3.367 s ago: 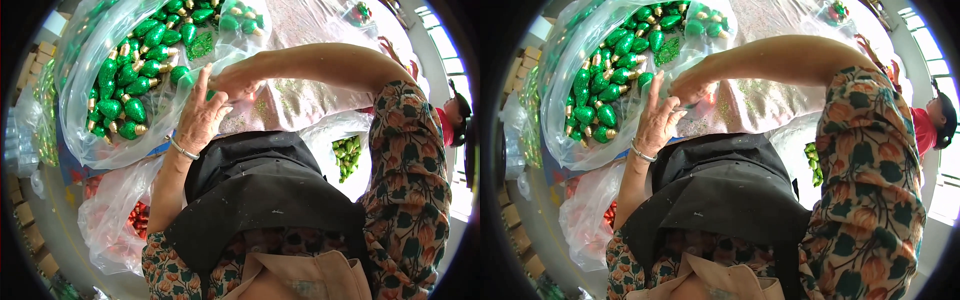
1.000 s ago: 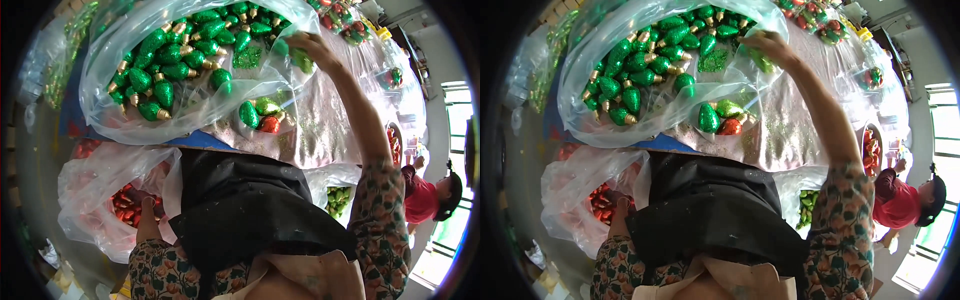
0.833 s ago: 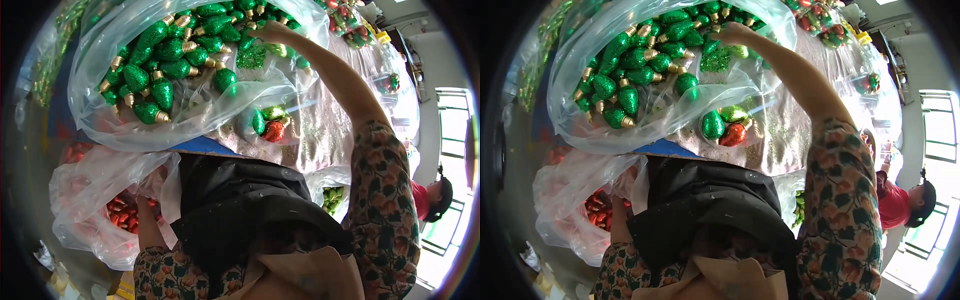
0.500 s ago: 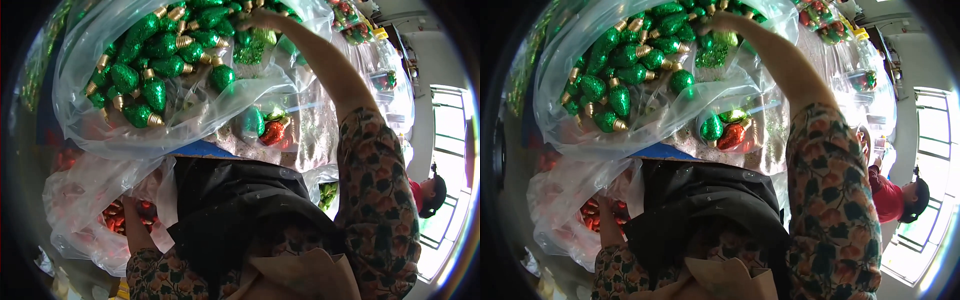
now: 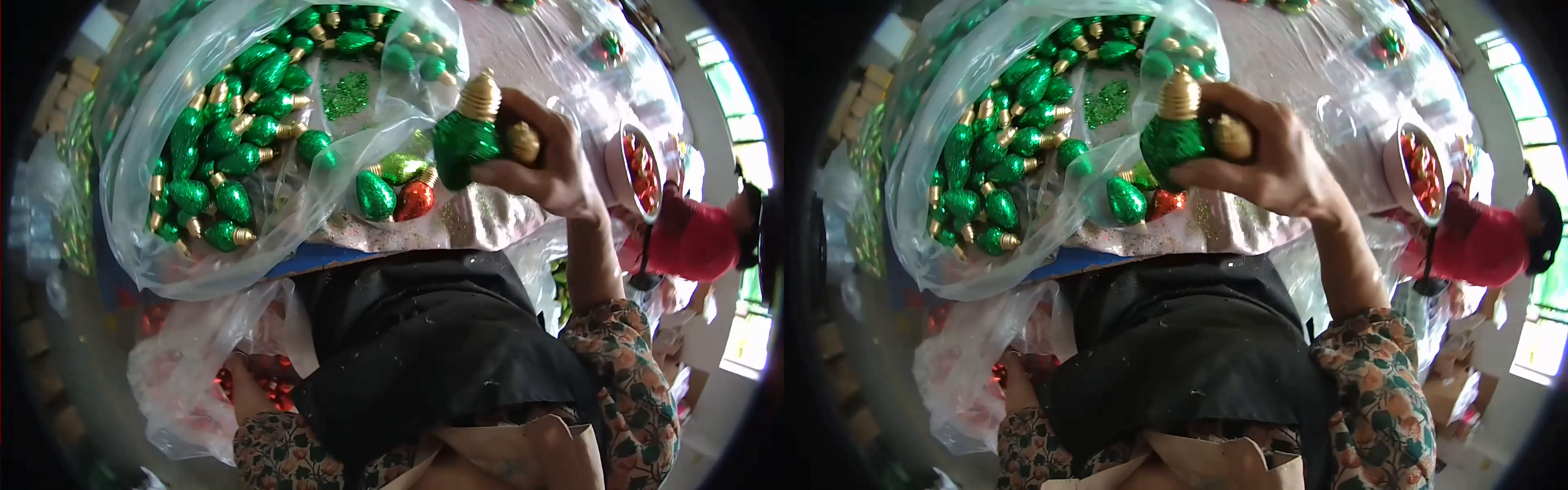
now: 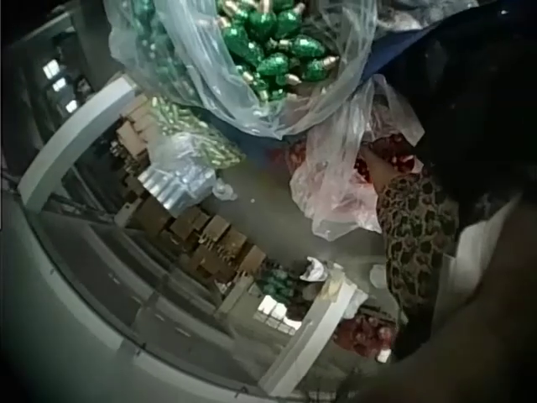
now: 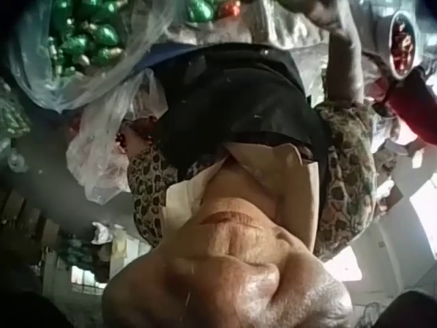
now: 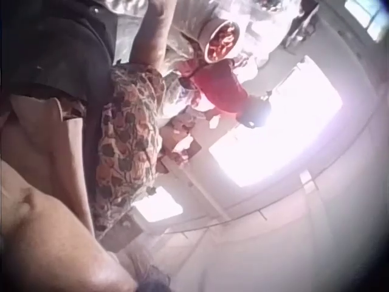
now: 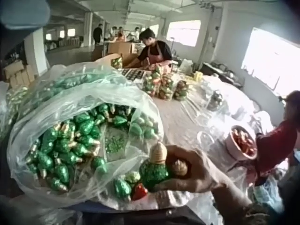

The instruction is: Packaging and sorting red and green ornaments at a large workspace table.

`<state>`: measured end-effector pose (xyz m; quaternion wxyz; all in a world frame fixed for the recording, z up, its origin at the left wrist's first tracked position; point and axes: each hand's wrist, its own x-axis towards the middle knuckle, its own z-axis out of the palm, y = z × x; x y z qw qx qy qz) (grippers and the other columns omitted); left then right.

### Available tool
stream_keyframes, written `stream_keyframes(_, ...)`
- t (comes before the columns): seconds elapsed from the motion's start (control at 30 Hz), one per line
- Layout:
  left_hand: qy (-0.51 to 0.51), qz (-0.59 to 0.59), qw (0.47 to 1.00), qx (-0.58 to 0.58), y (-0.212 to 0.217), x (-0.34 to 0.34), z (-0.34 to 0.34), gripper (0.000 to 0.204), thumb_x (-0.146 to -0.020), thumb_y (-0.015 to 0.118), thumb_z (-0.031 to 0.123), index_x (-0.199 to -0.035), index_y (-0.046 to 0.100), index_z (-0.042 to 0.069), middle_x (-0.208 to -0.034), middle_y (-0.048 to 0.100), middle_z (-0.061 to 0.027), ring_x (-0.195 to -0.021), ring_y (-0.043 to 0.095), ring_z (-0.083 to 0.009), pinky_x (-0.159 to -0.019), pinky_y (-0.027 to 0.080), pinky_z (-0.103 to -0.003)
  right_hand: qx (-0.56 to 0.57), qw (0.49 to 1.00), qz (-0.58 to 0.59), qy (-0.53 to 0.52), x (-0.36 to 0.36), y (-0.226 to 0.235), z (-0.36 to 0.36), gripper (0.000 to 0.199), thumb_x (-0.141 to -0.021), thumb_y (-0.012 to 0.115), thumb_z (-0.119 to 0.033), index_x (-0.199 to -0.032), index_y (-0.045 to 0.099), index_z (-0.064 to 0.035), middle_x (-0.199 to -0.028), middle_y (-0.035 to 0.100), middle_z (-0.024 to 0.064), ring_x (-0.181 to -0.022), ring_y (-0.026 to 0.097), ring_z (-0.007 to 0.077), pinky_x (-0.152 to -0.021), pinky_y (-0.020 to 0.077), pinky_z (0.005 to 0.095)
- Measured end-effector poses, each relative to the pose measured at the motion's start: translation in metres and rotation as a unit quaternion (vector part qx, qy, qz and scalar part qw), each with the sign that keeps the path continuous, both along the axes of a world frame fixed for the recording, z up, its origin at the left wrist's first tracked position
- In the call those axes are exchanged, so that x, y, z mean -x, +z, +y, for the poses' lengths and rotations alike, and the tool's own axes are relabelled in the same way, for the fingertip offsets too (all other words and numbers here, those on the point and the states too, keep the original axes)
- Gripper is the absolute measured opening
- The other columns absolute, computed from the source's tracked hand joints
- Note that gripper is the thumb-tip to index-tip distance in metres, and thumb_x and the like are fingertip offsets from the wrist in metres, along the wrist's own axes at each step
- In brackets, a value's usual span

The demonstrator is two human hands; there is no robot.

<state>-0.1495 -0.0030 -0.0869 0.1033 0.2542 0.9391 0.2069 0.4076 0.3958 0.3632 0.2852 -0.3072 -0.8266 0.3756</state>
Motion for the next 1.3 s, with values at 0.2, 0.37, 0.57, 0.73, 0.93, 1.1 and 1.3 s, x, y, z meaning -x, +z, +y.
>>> stream_keyframes(0.2,-0.002,0.046,0.999,-0.002,0.053,-0.078,-0.058,0.053,-0.071,0.072,0.014,-0.117,0.052,-0.002,-0.111,0.058,-0.0176,-0.103,0.054,-0.0295,-0.093,0.039,-0.043,-0.084,0.987,-0.029,0.131,-0.005,-0.027,-0.048,0.055,-0.067,0.077,-0.018,-0.114,0.055,0.0021,-0.099,0.064,0.0109,-0.094,0.061,0.0203,-0.080,0.0483,0.0336)
stream_keyframes(0.37,0.011,-0.033,0.996,-0.085,0.232,-0.171,-0.029,0.055,-0.073,0.072,0.010,-0.121,0.048,-0.003,-0.112,0.055,-0.0169,-0.100,0.055,-0.0258,-0.091,0.042,-0.040,0.024,0.998,-0.011,0.050,-0.023,-0.051,-0.045,0.050,-0.070,0.076,-0.019,-0.111,0.056,0.0024,-0.096,0.064,0.0093,-0.091,0.061,0.0193,-0.079,0.0474,0.0306)
stream_keyframes(0.57,-0.467,0.119,0.825,-0.295,0.452,-0.332,0.218,0.059,-0.071,0.071,0.010,-0.123,0.047,-0.003,-0.116,0.052,-0.0185,-0.102,0.055,-0.0310,-0.090,0.041,-0.036,0.235,0.968,0.074,-0.043,-0.016,-0.050,-0.027,0.038,-0.077,0.071,-0.028,-0.097,0.060,0.0029,-0.078,0.062,0.0030,-0.071,0.056,0.0111,-0.063,0.0445,0.0261)
stream_keyframes(0.73,-0.566,0.131,0.798,-0.159,0.415,-0.363,0.319,0.056,-0.074,0.070,0.022,-0.118,0.049,-0.003,-0.111,0.054,-0.0193,-0.093,0.058,-0.0322,-0.083,0.046,-0.039,0.201,0.974,0.080,-0.062,-0.015,-0.046,-0.006,0.041,-0.076,0.070,-0.034,-0.093,0.061,0.0025,-0.073,0.061,0.0050,-0.065,0.055,0.0118,-0.060,0.0438,0.0277)
stream_keyframes(0.93,-0.584,0.206,0.786,-0.007,0.394,-0.385,0.351,0.045,-0.072,0.069,0.020,-0.107,0.054,-0.004,-0.094,0.057,-0.0179,-0.085,0.060,-0.0330,-0.076,0.049,-0.040,0.016,0.993,-0.112,-0.039,-0.015,-0.031,0.007,0.044,-0.075,0.068,-0.039,-0.083,0.062,0.0030,-0.066,0.059,0.0125,-0.060,0.056,0.0175,-0.057,0.0442,0.0334)
stream_keyframes(1.1,-0.597,0.249,0.759,0.078,0.384,-0.376,0.366,0.038,-0.068,0.072,0.023,-0.094,0.062,-0.002,-0.084,0.058,-0.0166,-0.081,0.061,-0.0328,-0.072,0.050,-0.041,0.022,0.979,-0.193,0.063,-0.004,-0.024,0.029,0.044,-0.071,0.068,-0.041,-0.074,0.063,0.0033,-0.065,0.059,0.0181,-0.059,0.056,0.0226,-0.058,0.0444,0.0377)
stream_keyframes(1.3,-0.550,0.244,0.764,0.233,0.417,-0.391,0.386,0.032,-0.064,0.076,0.028,-0.089,0.069,0.009,-0.091,0.065,-0.0094,-0.087,0.063,-0.0253,-0.069,0.052,-0.036,-0.055,0.934,-0.336,0.106,0.024,-0.021,0.038,0.039,-0.069,0.066,-0.038,-0.071,0.066,0.0015,-0.065,0.060,0.0197,-0.063,0.059,0.0241,-0.058,0.0455,0.0367)
